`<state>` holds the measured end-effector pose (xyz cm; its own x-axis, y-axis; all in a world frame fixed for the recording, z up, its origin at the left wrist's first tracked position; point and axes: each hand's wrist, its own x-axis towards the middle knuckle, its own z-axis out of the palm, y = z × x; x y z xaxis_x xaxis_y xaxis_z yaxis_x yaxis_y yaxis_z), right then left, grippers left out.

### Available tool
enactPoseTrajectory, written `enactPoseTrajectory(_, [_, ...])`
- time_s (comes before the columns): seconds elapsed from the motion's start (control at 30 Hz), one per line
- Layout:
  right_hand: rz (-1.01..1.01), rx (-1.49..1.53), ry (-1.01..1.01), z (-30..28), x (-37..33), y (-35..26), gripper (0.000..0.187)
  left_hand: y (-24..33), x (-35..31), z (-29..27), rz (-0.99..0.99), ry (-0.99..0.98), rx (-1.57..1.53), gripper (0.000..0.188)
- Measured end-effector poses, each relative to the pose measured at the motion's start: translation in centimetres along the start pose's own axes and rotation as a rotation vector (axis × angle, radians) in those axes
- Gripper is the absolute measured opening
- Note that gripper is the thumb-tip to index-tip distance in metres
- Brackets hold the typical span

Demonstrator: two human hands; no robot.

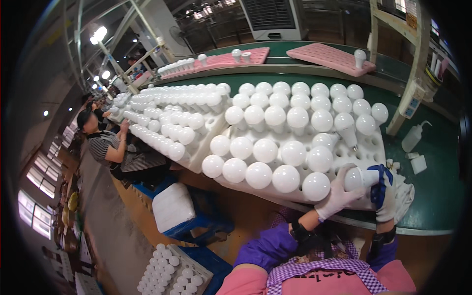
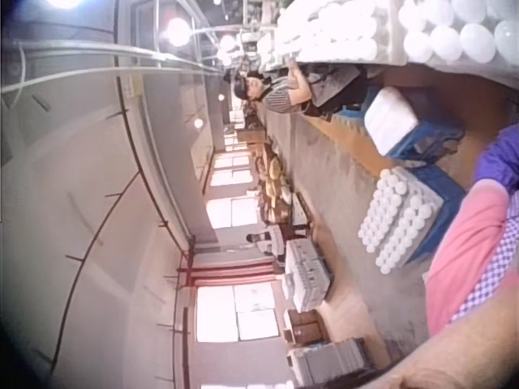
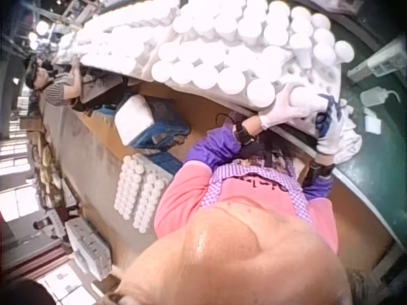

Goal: The recorder is assembling and cleaning light bulb components at a workstation in a manufacturing environment.

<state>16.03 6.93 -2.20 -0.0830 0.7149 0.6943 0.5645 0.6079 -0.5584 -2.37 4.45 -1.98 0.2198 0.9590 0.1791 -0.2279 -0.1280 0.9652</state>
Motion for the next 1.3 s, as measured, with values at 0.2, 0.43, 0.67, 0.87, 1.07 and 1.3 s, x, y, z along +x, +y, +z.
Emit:
enactPoseTrajectory(0.2, [0.31, 0.249, 0.011, -0.2, -1.3, -0.4, 0.028, -0.5, -0.2, -0.1, 0.036, -0.001, 0.072, 0.075])
enactPoseTrajectory(0.43, [0.531, 0.57, 0.005, 0.4, -0.5, -0.5, 0.028, -0.1, 0.2, -0.4, 0.027, -0.011, -0.003, 0.073])
enactPoseTrajectory(0.67, [0.793, 0.644, -0.082, -1.6, 0.0, -1.9, 0.026, 0.1, 0.2, -0.3, -0.01, -0.027, -0.1, 0.07])
enactPoseTrajectory(0.87, [0.308, 0.132, 0.161, -7.4, 1.5, -5.5, 0.039, -1.8, 0.3, 1.2, 0.049, 0.086, -0.046, 0.069])
enactPoseTrajectory(1.07, [0.054, 0.343, 0.216, -13.7, 1.0, -10.5, 0.043, -2.3, 1.0, -0.6, 0.127, 0.149, -0.013, 0.07])
enactPoseTrajectory(1.3, [0.017, 0.378, 0.279, -15.1, 0.8, -11.8, 0.044, 0.3, 0.0, 1.0, 0.082, 0.117, 0.022, 0.069])
